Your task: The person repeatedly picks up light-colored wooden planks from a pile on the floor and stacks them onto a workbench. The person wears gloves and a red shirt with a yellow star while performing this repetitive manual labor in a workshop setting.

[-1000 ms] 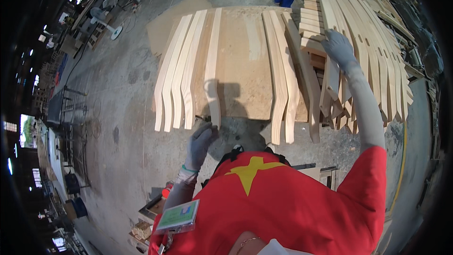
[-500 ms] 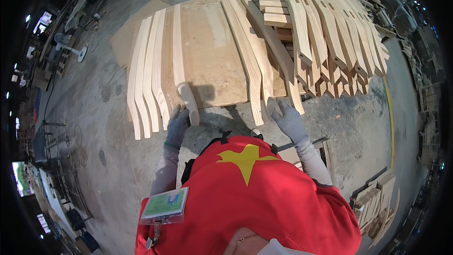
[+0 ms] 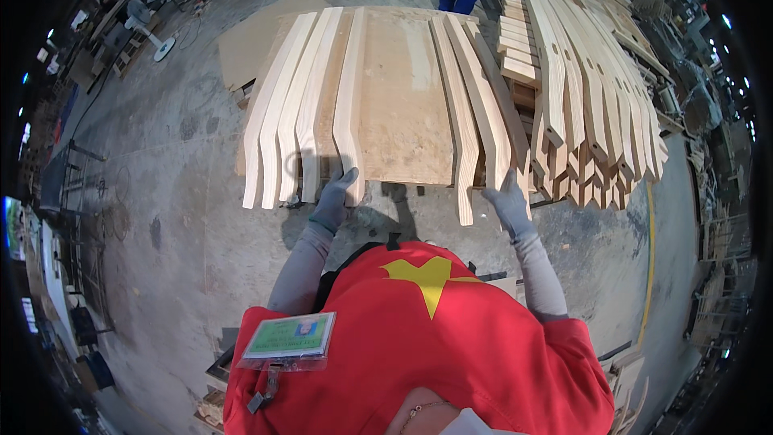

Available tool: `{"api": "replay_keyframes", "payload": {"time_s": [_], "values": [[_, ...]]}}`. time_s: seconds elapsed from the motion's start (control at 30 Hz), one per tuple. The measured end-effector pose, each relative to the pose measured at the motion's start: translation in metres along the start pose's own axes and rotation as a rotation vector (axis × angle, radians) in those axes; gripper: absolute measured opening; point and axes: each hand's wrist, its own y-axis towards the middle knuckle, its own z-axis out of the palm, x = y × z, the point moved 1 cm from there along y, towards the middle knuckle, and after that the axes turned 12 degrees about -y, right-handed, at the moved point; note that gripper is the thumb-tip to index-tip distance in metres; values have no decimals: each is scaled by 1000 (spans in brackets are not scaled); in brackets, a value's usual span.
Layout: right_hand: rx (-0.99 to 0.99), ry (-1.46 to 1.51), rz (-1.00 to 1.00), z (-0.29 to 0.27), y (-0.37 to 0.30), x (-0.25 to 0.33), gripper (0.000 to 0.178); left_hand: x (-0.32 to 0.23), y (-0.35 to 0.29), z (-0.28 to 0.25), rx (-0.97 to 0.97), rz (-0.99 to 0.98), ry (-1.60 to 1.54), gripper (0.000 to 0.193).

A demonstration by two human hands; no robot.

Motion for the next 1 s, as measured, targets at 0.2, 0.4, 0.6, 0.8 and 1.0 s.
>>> {"api": "replay_keyframes", "payload": {"time_s": [0.2,0.4,0.6,0.8,1.0], "values": [[536,747,254,-18,-40,72,60,13,-46,-4,52,-181,-578,36],[711,1368,391,47,-39,89,24,22,-55,-3,292,-550,-1061,40],[748,1468,397,86,-47,84,46,41,-80,-2,197,-388,-934,40],[750,1503,390,97,-53,77,40,46,-85,-5,63,-388,-767,37],[383,368,-89,117,-57,86,63,65,-77,-9,-44,-145,123,40]]}}
